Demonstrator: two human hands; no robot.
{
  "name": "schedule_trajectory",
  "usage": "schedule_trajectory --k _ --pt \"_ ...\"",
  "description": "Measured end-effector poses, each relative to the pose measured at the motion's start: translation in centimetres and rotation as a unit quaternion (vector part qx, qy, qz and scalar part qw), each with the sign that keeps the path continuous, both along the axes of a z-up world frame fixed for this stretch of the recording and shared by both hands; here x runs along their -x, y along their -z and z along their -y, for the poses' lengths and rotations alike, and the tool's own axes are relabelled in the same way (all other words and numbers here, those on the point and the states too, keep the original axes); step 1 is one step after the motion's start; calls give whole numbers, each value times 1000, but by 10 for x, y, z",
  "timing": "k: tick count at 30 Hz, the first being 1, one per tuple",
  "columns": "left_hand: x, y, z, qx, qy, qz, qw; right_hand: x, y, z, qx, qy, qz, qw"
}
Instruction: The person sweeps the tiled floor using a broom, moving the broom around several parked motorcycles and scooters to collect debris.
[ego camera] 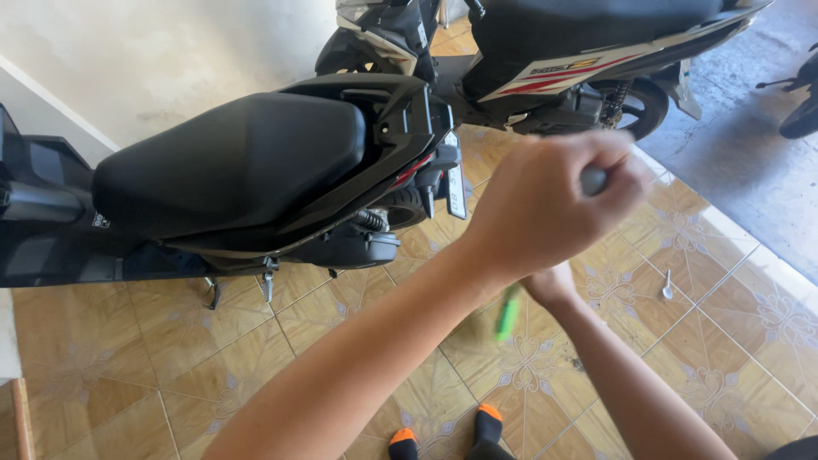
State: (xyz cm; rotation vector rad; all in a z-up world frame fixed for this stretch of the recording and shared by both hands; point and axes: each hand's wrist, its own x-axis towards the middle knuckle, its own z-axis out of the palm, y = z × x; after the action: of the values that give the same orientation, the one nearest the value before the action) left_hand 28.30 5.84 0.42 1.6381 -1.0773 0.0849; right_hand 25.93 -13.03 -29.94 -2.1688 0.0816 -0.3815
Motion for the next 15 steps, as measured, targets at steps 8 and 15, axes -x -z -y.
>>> schedule_trajectory --k 8,15 --pt "0 6 60 -102 -15 66 992 -47 -33 -39 -27 -77 -126 989" --pt "6 51 117 -80 30 14 996 -30 -1 45 -195 -62 -111 972"
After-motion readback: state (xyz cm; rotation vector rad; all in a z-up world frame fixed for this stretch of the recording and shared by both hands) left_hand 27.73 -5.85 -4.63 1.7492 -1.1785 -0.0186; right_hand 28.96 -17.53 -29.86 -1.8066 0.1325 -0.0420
